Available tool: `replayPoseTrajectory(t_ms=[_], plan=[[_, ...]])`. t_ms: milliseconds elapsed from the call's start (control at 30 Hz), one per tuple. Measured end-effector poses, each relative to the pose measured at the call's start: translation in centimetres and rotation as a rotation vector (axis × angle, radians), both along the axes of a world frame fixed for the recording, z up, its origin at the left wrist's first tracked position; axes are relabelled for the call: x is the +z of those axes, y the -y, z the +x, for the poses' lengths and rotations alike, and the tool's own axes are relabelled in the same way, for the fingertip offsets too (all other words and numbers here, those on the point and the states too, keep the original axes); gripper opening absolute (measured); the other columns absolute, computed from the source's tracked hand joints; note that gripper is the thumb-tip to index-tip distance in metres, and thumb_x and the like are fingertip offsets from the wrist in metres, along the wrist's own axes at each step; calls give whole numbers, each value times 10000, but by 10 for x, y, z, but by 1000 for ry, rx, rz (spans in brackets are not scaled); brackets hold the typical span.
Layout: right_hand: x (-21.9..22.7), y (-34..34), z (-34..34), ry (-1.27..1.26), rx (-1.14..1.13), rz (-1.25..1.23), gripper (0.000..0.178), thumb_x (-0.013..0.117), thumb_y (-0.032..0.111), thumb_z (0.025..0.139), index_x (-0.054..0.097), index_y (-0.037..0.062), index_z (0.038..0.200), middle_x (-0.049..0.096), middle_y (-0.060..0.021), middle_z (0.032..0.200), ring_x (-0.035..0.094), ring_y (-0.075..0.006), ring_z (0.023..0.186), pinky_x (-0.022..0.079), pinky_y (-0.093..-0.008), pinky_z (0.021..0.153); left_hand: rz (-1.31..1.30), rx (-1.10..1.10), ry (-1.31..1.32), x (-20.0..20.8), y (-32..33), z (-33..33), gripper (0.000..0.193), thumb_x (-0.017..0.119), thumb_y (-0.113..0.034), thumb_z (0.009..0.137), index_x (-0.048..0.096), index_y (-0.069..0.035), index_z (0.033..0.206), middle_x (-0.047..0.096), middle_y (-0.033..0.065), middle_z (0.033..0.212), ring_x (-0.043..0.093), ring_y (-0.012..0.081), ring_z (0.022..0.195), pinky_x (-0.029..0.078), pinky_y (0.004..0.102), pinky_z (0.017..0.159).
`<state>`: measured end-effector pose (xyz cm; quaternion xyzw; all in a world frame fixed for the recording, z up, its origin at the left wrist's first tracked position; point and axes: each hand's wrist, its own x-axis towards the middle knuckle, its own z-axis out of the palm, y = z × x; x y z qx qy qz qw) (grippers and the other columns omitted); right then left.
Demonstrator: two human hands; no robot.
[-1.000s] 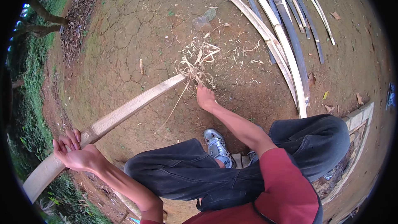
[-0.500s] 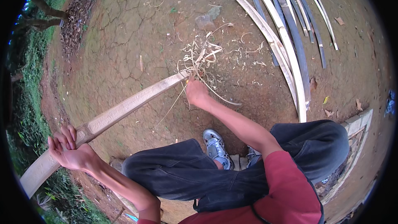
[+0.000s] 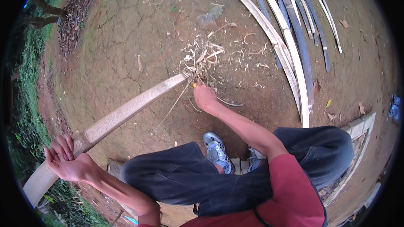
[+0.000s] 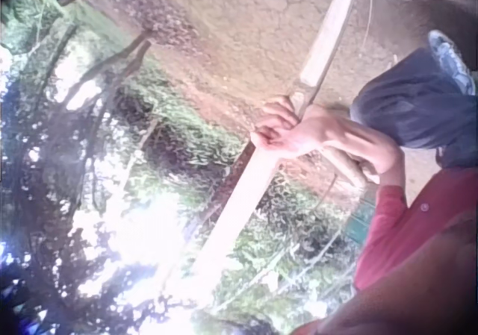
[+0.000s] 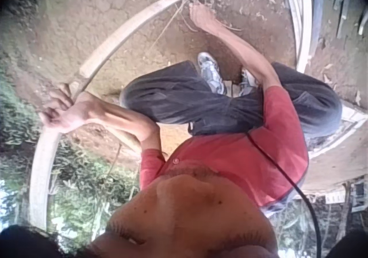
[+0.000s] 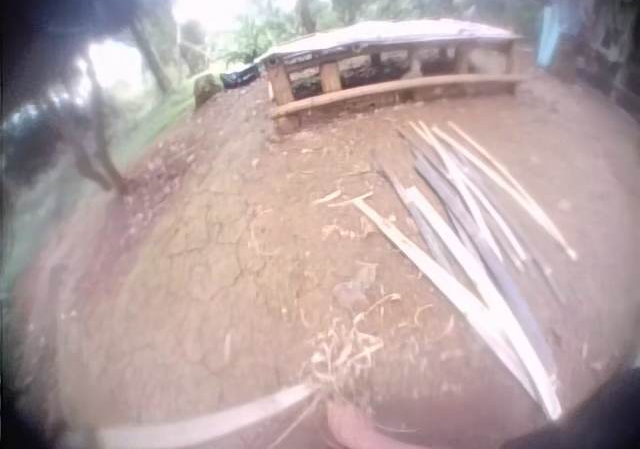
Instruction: The person shaves a piece of wood using a knife, creating wood curls on the ground.
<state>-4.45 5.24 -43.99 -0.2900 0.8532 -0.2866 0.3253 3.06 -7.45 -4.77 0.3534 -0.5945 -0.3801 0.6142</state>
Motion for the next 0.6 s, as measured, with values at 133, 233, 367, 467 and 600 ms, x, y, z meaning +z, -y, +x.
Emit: replayPoseTrajectory(t_ms=[133,233,367,467,600], plan=[[38,11,16,86,-3,75,304,481,268,947,505,-34,928,653,-208,731,664,-380,690,539,-479,590,-7,34,3,1,5,1,378,394,-185,926,210,-159,597,178,-19,561,184,102,503,223,263,518],[13,23,10,26,-75,123,280,492,248,941,523,-30,931,663,-204,769,679,-339,731,550,-449,619,2,-4,-36,-2,5,-2,366,434,-184,918,236,-156,611,198,-22,554,191,94,492,219,260,509],[33,36,3,61,-31,111,238,497,224,936,519,-12,957,665,-202,775,681,-338,739,556,-435,623,-13,26,-37,-5,5,-3,359,457,-181,911,252,-155,618,215,-22,549,197,92,485,214,257,501],[82,23,18,159,42,95,285,477,242,951,504,-41,973,648,-228,794,667,-367,765,547,-455,640,-10,118,13,-1,5,5,373,387,-184,929,229,-153,593,188,-12,563,199,111,500,226,267,514],[-22,3,11,52,-91,178,277,494,250,945,511,-26,968,639,-221,789,660,-381,761,543,-456,633,-4,41,4,2,-8,-12,363,379,-173,928,228,-148,599,189,-9,569,200,113,503,231,268,513]])
